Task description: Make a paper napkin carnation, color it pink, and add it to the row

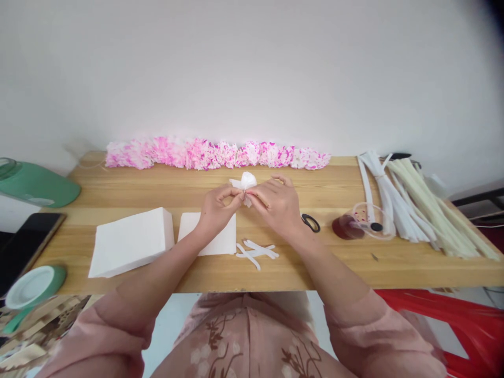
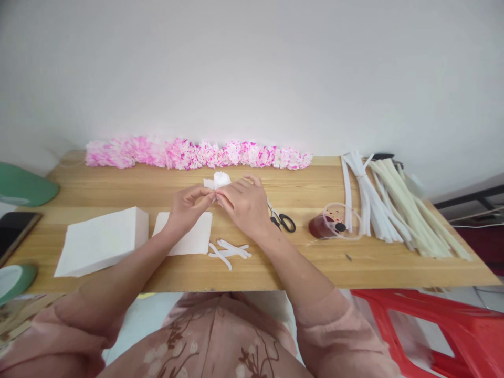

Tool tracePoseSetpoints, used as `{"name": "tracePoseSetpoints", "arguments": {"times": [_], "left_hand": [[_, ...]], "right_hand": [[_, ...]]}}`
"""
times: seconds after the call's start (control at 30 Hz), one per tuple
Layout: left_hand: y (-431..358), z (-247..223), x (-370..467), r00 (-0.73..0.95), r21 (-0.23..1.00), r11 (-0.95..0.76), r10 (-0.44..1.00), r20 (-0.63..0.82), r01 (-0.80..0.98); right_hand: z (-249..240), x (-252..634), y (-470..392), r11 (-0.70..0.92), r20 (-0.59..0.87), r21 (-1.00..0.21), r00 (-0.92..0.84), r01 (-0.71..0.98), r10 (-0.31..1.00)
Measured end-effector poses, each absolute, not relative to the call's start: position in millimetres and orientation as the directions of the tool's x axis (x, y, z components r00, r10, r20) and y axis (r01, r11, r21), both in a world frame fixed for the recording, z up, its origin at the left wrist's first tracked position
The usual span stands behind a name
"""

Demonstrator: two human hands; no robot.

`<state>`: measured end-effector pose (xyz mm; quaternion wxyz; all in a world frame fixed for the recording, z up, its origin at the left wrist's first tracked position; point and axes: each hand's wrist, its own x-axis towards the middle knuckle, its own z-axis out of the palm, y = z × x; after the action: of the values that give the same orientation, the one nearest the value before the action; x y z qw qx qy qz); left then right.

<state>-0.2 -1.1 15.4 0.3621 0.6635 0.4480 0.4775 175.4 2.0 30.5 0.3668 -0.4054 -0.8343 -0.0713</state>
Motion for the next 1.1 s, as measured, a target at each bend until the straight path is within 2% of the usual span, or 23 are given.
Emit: {"name": "tracePoseSetpoints", "arguments": {"times": [0.23, 0.57, 0.73, 0.93, 1.1], "left_hand": [[-3.0, 18.4, 1.7, 0.144, 0.856, -0.403, 0.915, 0.377, 0.324], [-1.9, 16.1, 0.7, 0.155, 0.899, -0.35, 0.935, 0.318, 0.263], [-2.4, 16.7, 0.8, 0.158, 0.902, -0.349, 0.935, 0.317, 0.254], [-3.9, 20.3, 2.7, 0.143, 0.847, -0.376, 0.927, 0.348, 0.377], [-4.1, 20.6, 2.9, 0.143, 0.876, -0.352, 0.936, 0.322, 0.329]], "right_hand": [[31.7, 174.0, 0.1, 0.651, 0.672, -0.098, -0.432, 0.753, 0.601], [30.8, 173.3, 0.6, 0.63, 0.634, -0.238, -0.374, 0.739, 0.677], [31.6, 174.8, 0.7, 0.64, 0.636, -0.219, -0.39, 0.736, 0.666], [31.9, 173.6, -0.4, 0.649, 0.667, -0.095, -0.436, 0.755, 0.605], [31.3, 172.4, 0.0, 0.638, 0.659, -0.16, -0.4, 0.753, 0.637]]}}
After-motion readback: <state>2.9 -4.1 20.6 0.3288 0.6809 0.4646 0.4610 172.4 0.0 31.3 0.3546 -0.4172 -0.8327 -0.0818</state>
